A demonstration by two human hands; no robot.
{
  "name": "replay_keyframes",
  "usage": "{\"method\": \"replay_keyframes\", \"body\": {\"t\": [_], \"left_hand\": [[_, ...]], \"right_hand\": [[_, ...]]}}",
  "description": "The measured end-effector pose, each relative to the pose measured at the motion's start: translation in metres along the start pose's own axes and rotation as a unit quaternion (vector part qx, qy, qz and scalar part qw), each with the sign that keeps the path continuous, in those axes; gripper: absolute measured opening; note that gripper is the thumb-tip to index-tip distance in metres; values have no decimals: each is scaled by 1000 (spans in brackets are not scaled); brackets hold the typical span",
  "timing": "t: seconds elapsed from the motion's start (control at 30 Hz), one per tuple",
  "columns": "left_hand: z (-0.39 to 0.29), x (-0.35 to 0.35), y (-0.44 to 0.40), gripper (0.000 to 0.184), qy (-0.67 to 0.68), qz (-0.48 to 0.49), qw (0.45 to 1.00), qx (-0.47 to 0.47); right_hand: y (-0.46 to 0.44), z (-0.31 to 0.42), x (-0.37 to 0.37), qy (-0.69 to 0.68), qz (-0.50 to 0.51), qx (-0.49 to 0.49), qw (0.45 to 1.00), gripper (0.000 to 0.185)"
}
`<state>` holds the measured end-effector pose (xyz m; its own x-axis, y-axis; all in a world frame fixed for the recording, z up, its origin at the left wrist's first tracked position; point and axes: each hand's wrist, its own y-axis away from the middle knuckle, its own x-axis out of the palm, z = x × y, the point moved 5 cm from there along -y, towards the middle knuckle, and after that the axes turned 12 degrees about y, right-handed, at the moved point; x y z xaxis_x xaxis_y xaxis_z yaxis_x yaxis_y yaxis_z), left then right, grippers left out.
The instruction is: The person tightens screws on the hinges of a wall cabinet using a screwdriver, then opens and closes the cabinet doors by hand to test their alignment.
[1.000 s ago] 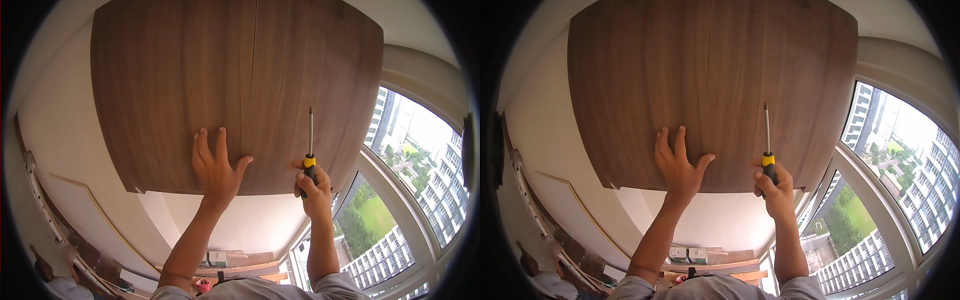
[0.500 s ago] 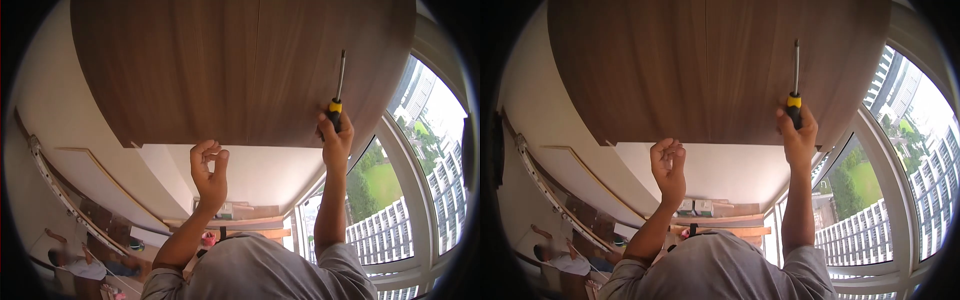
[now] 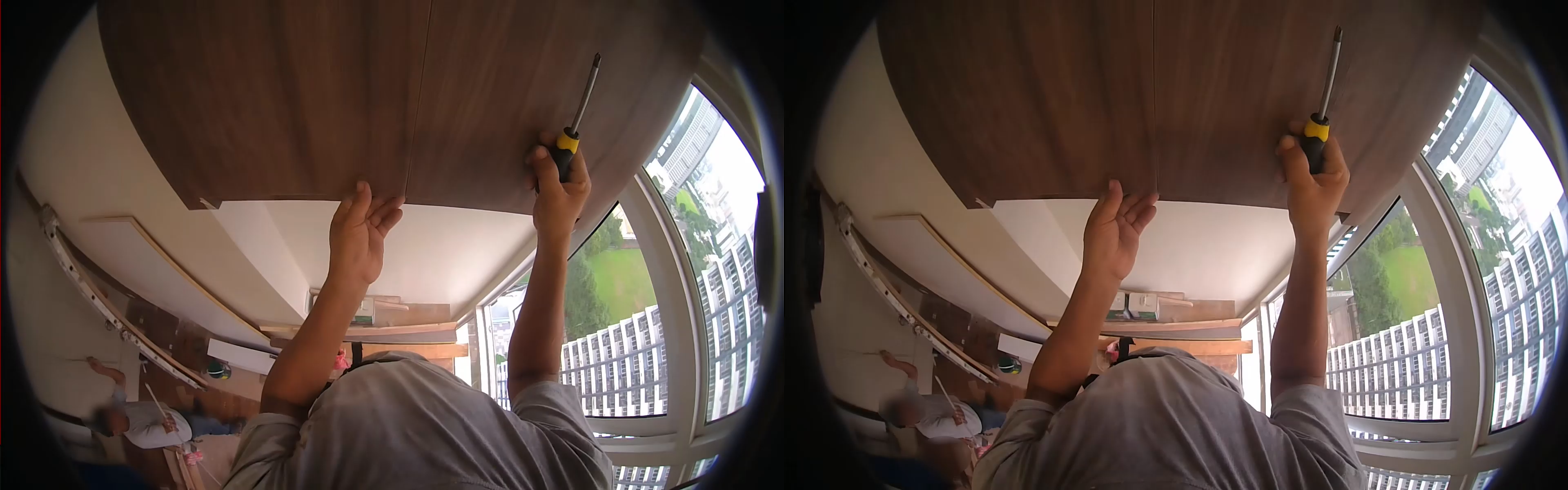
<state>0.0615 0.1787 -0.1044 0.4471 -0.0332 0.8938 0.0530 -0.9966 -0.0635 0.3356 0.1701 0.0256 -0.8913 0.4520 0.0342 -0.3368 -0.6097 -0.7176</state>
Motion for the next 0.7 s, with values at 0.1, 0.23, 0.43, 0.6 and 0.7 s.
{"method": "replay_keyframes", "body": {"t": [0.1, 0.23, 0.43, 0.6, 0.7], "left_hand": [[2, 3, 2, 35, -3, 16, 1000, 19], [5, 8, 17, 36, -11, 18, 999, 37], [-8, -5, 61, 34, -23, 72, 995, 59], [-6, -1, 39, 24, -48, 78, 994, 60], [-4, -2, 16, 21, -30, 54, 996, 60]], "right_hand": [[-3, 1, 1, 9, 12, -10, 1000, 24], [-2, 4, -2, 9, 6, 0, 1000, 24], [-3, -5, -3, -24, 23, -20, 999, 25], [-1, -5, -5, -26, 31, 2, 999, 23], [-1, -1, -4, -48, 37, 6, 998, 22]]}}
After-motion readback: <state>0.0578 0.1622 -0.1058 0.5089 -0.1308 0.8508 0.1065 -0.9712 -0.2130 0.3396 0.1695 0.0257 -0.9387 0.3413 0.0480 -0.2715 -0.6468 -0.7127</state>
